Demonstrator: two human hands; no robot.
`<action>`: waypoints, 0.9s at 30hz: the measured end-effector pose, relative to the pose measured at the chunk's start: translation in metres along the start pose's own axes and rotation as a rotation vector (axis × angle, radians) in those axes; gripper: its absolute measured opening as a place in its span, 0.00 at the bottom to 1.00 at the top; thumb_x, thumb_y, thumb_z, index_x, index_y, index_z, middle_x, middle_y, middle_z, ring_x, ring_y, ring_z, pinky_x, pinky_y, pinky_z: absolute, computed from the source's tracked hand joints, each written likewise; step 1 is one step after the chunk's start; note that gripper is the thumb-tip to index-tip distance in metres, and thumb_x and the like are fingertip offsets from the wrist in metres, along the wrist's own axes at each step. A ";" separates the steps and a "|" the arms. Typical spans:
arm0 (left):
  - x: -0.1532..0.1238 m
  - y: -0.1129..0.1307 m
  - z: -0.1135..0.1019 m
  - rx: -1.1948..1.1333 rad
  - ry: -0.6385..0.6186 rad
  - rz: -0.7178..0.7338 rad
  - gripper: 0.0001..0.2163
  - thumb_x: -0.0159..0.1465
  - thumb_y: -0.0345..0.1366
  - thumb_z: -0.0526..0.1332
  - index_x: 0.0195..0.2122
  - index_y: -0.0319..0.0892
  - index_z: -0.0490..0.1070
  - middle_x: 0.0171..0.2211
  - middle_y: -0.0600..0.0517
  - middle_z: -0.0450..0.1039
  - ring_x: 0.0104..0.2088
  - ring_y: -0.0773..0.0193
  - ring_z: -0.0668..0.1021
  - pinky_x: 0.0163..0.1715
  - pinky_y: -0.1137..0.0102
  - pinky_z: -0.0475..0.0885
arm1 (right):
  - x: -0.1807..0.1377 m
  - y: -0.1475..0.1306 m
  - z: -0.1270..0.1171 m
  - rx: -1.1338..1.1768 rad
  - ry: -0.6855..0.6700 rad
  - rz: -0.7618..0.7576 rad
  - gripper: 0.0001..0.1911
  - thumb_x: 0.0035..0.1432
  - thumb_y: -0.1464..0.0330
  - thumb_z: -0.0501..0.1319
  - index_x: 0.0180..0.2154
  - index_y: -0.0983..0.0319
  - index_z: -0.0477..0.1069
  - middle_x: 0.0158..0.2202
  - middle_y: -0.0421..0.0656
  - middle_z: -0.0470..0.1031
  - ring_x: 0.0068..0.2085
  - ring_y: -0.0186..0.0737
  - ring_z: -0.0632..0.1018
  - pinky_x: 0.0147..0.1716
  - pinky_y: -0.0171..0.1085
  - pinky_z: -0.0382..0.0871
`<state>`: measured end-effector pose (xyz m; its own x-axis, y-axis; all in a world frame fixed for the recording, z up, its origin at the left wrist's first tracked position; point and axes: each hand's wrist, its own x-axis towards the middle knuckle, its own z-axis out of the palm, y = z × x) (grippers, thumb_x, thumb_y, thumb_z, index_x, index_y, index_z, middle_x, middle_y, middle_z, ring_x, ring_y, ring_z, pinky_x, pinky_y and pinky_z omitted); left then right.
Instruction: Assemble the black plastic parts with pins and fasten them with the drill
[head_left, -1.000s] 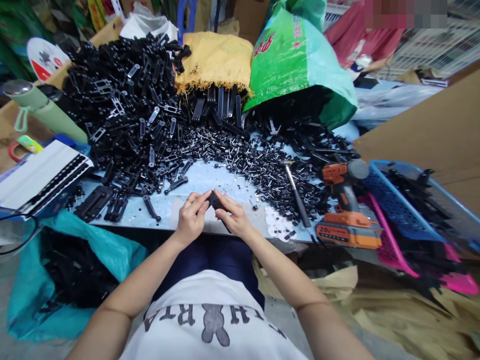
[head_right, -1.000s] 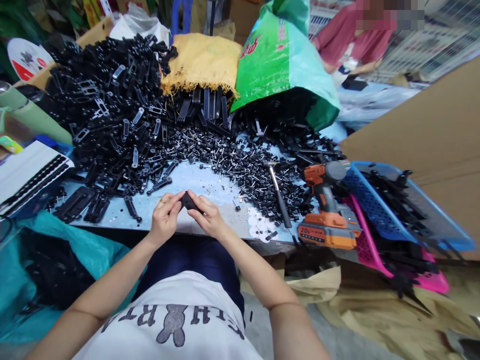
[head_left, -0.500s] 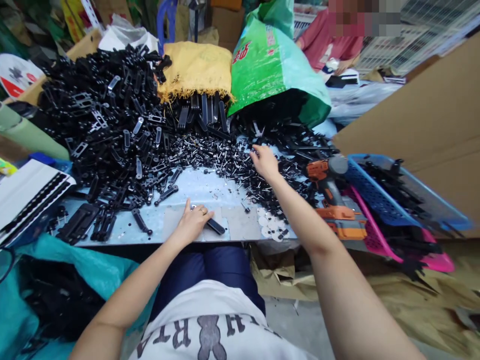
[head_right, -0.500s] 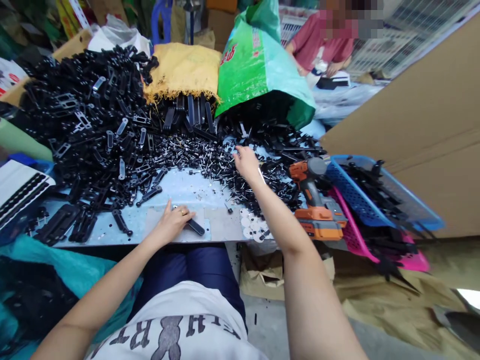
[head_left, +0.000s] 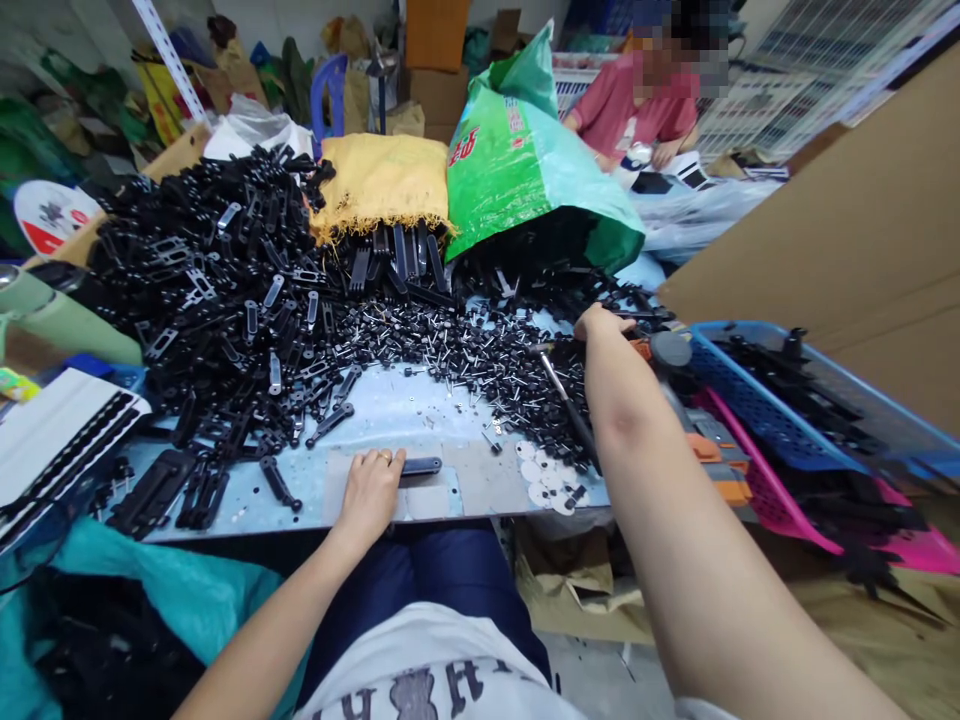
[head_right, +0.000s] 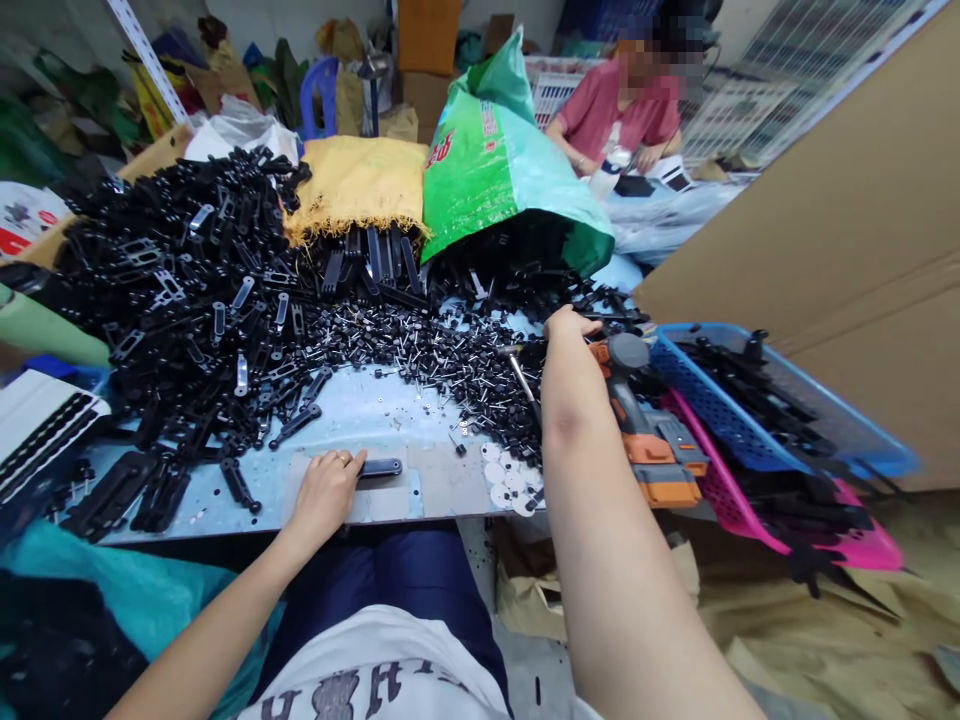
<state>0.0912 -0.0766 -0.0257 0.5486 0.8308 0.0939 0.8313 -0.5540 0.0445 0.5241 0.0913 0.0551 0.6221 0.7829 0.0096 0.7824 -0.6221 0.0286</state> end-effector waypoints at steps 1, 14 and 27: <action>-0.001 -0.001 0.002 0.003 0.010 -0.011 0.20 0.59 0.24 0.52 0.52 0.40 0.67 0.37 0.44 0.71 0.38 0.57 0.71 0.37 0.64 0.63 | -0.001 -0.002 -0.002 -0.003 -0.026 0.030 0.21 0.57 0.70 0.57 0.49 0.78 0.65 0.41 0.64 0.70 0.47 0.50 0.70 0.43 0.49 0.59; 0.014 0.026 -0.012 -1.010 0.267 -0.125 0.26 0.62 0.45 0.56 0.59 0.42 0.56 0.51 0.41 0.65 0.48 0.56 0.72 0.46 0.61 0.69 | -0.186 -0.050 -0.020 0.682 0.004 -0.412 0.16 0.61 0.62 0.54 0.48 0.64 0.60 0.39 0.47 0.74 0.37 0.35 0.74 0.39 0.37 0.67; 0.006 0.016 -0.030 -0.859 -0.014 0.011 0.26 0.62 0.53 0.51 0.54 0.39 0.63 0.49 0.43 0.68 0.50 0.54 0.69 0.49 0.60 0.64 | -0.284 -0.014 0.029 0.061 -0.191 -1.325 0.17 0.63 0.57 0.49 0.41 0.62 0.68 0.33 0.46 0.73 0.34 0.39 0.73 0.33 0.35 0.57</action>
<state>0.1052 -0.0826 0.0051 0.5620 0.8225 0.0870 0.4734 -0.4061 0.7816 0.3374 -0.1224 0.0230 -0.6105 0.7814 -0.1295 0.7915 0.5956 -0.1372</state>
